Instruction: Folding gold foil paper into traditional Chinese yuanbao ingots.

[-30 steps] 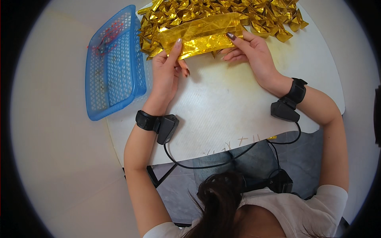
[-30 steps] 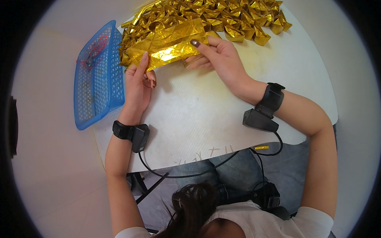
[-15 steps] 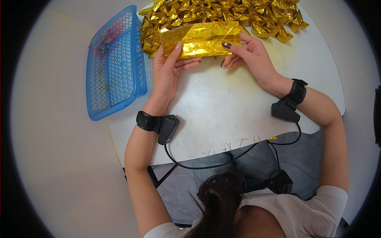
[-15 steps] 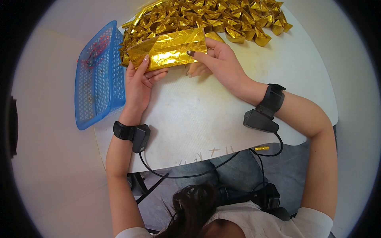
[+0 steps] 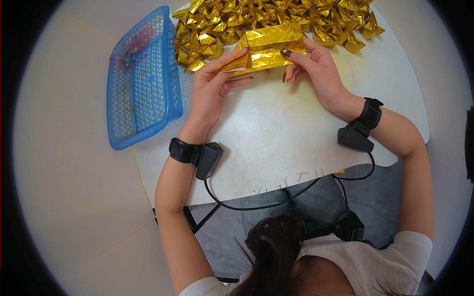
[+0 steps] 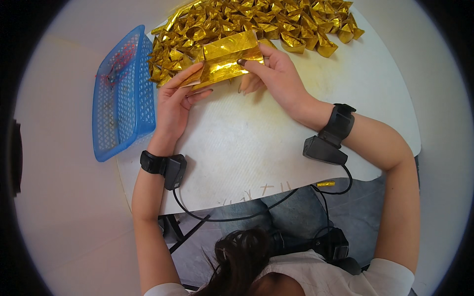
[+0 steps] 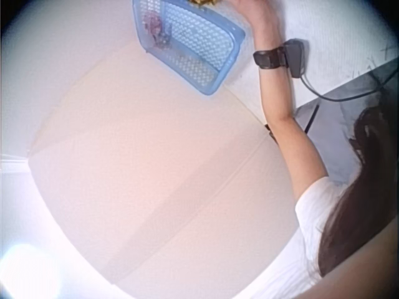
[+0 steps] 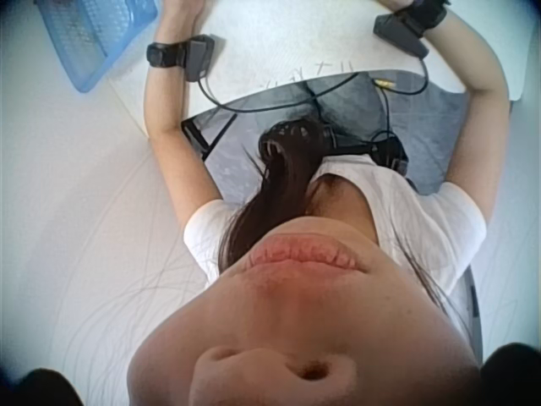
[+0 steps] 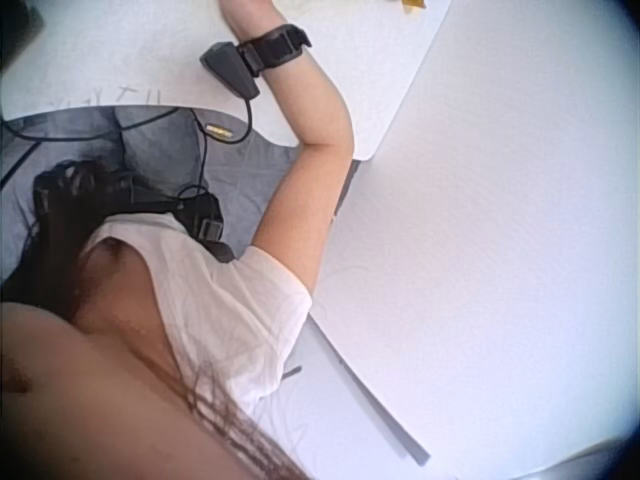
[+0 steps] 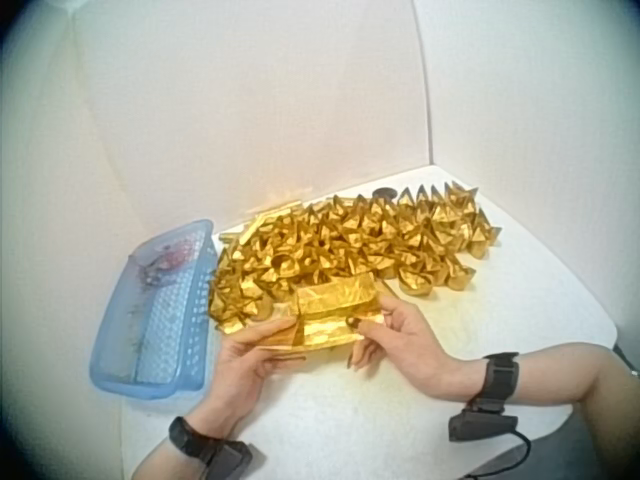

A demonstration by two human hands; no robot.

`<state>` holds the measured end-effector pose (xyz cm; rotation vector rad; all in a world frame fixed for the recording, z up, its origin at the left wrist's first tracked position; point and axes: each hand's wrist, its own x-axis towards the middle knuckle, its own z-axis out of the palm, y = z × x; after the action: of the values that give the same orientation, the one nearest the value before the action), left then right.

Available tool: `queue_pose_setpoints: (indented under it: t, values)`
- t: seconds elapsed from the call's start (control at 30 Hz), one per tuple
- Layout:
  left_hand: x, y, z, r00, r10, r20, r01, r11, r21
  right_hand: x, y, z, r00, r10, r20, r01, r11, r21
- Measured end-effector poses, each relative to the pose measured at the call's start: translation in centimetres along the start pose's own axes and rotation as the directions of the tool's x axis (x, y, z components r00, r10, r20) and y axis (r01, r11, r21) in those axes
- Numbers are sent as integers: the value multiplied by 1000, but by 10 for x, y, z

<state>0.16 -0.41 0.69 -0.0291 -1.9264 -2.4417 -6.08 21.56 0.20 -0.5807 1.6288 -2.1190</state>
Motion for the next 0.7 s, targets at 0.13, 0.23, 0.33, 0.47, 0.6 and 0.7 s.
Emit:
queue_pose_setpoints:
  t: [0.13,0.23,0.33,0.47,0.6,0.7]
  values:
    - [-4,1,7,992,68,109,-94,961,261,1,1,0,1000,1,-6,-1,1000,6]
    - [-4,3,4,976,67,206,-106,976,188,0,1,0,1000,8,6,-8,1000,4]
    - [-2,9,5,982,-102,159,112,992,-58,2,1,0,1000,9,12,-9,1000,-6]
    - [-1,3,3,995,-45,93,42,998,36,2,8,0,1000,-24,-15,23,998,-53]
    - [0,1,2,1000,-15,19,14,999,31,0,-1,5,997,-26,-71,23,999,-40]
    - [-1,1,3,999,-10,36,9,999,37,0,-2,3,992,-38,-120,27,996,-89]
